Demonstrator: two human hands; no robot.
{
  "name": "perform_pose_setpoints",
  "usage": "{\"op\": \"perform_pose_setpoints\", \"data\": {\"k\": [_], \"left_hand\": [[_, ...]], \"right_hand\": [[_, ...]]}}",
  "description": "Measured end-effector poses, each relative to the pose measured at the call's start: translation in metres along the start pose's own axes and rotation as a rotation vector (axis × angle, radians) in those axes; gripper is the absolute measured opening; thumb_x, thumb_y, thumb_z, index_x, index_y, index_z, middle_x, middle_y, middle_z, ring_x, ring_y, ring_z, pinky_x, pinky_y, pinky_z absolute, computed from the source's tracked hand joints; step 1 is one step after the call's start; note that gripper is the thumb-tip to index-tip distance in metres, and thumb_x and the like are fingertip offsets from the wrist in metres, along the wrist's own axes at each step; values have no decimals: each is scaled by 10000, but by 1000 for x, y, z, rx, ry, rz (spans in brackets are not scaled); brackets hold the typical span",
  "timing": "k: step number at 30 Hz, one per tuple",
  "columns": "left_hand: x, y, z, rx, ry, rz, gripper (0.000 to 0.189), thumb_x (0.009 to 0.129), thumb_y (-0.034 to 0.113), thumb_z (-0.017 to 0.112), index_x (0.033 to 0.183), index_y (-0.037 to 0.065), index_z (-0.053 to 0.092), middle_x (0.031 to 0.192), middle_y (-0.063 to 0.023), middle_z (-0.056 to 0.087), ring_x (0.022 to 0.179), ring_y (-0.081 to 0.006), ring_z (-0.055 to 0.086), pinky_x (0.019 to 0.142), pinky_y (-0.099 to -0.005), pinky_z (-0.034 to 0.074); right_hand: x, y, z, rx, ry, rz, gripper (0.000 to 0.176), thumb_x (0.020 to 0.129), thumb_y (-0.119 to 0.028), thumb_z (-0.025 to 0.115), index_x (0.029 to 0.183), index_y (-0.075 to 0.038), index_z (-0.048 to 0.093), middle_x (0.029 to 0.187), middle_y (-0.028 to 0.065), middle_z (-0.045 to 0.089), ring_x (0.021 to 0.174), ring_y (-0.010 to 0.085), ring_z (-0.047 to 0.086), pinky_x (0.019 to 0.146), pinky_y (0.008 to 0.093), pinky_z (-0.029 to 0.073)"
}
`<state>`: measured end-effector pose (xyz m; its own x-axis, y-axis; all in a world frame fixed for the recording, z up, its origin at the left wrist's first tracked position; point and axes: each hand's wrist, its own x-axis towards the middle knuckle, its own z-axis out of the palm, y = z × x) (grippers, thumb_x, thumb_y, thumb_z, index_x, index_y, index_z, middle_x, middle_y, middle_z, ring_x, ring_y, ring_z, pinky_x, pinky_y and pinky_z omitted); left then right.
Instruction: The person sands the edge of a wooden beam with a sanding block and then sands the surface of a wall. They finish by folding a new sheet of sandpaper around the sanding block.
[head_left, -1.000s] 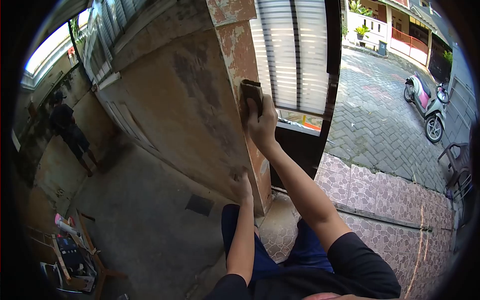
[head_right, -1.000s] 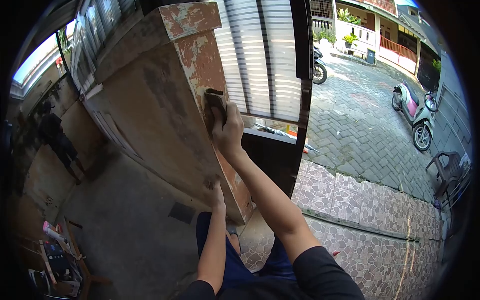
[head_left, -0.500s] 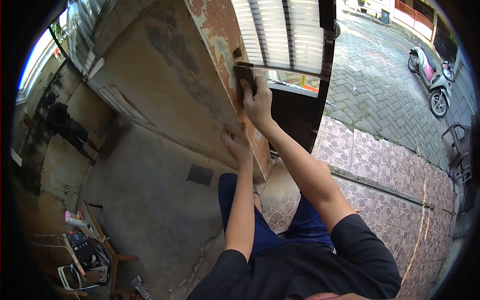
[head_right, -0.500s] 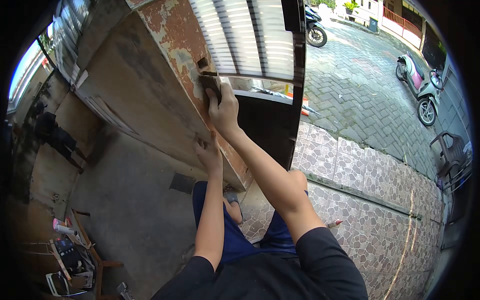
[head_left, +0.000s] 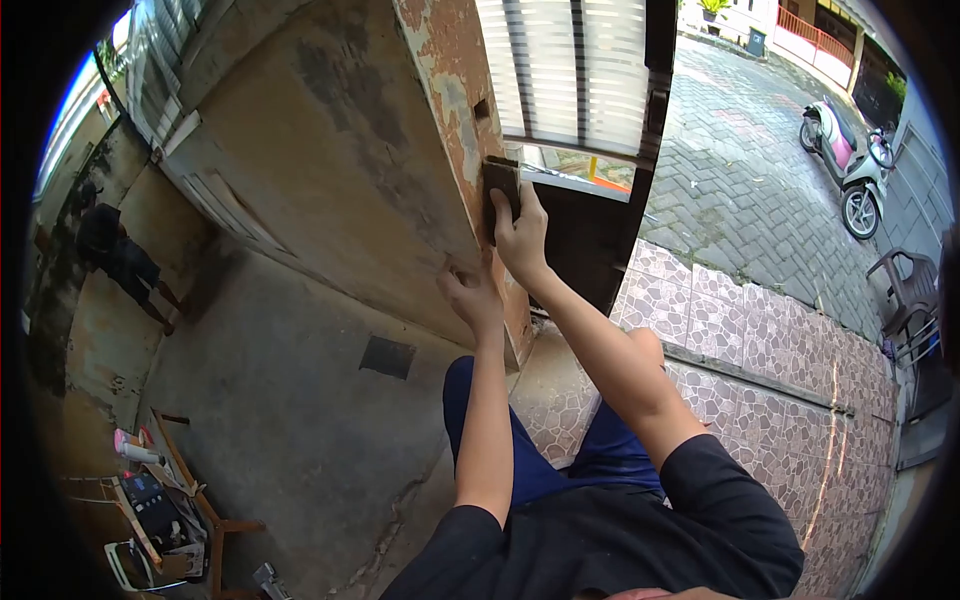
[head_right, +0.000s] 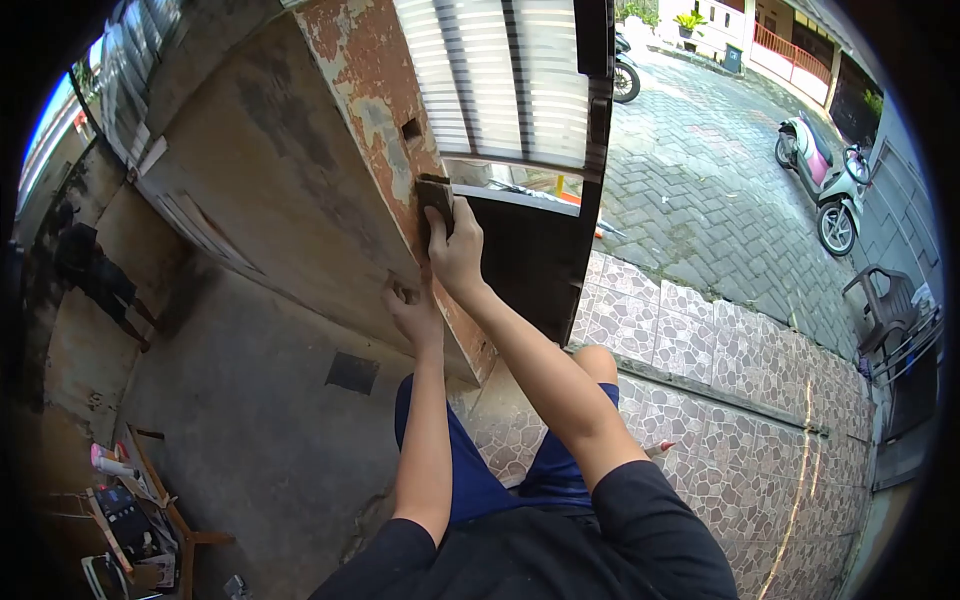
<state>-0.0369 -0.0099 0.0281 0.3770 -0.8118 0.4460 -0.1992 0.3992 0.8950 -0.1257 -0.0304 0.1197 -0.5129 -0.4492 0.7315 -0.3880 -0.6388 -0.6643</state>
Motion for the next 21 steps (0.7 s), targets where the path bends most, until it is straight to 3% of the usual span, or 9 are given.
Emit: {"op": "perform_pose_setpoints", "data": {"k": [3,6,7,8,10,12,15,17,21], "left_hand": [[0,-7,3,-2,12,28,715,895,367,835,1339,-88,507,1258,-236,528,1194,-367,547,1008,-459,469],[1,-17,5,-20,33,67,745,889,407,831,1335,-91,501,1255,-234,532,1192,-374,547,1005,-460,469],[-2,-15,2,-20,33,67,745,889,407,831,1335,-91,501,1255,-234,532,1192,-374,547,1005,-460,469],[0,-11,1,-3,13,58,755,888,416,829,1335,-94,498,1256,-235,531,1191,-373,547,1004,-460,469],[-1,-10,-1,10,-6,58,766,887,426,828,1335,-97,494,1257,-235,530,1190,-372,546,1004,-461,469],[-2,-13,2,-13,21,73,754,884,421,833,1320,-99,504,1249,-232,534,1175,-366,555,989,-453,472],[-1,5,-7,150,-75,-10,742,913,372,818,1356,-121,485,1352,-243,497,1249,-325,566,1056,-426,469],[7,-16,-5,46,-108,54,748,908,394,818,1345,-121,496,1329,-240,511,1228,-326,576,1045,-428,473],[3,11,-12,14,-97,82,733,895,416,829,1307,-121,548,1261,-236,577,1160,-321,614,1002,-427,489]], "right_hand": [[-54,14,-17,-70,-88,131,124,973,-69,660,1024,27,601,907,249,669,829,458,657,723,466,517],[-26,14,-5,-57,-18,100,133,980,-80,658,1011,32,594,896,252,664,833,459,653,731,473,507],[5,13,3,-96,30,-23,161,1007,-113,654,996,33,586,830,211,668,703,305,631,679,415,499],[40,1,10,-97,48,-29,197,1011,-138,656,978,41,580,810,214,668,687,289,620,666,417,489],[96,-37,17,-18,35,-28,233,1013,-162,661,962,46,567,789,226,664,676,330,610,652,420,484],[106,-46,25,-87,90,-134,204,1005,-135,664,966,41,568,813,229,670,691,356,620,652,428,482],[46,-40,18,-124,49,-219,130,989,-77,659,1033,30,599,890,218,685,780,372,667,717,413,516],[0,-32,5,-83,-19,-197,137,983,-59,654,1082,26,611,920,214,688,831,383,683,766,406,533],[24,-23,12,-101,15,-201,138,986,-62,648,1084,26,609,923,217,684,832,388,683,762,416,529]]}}
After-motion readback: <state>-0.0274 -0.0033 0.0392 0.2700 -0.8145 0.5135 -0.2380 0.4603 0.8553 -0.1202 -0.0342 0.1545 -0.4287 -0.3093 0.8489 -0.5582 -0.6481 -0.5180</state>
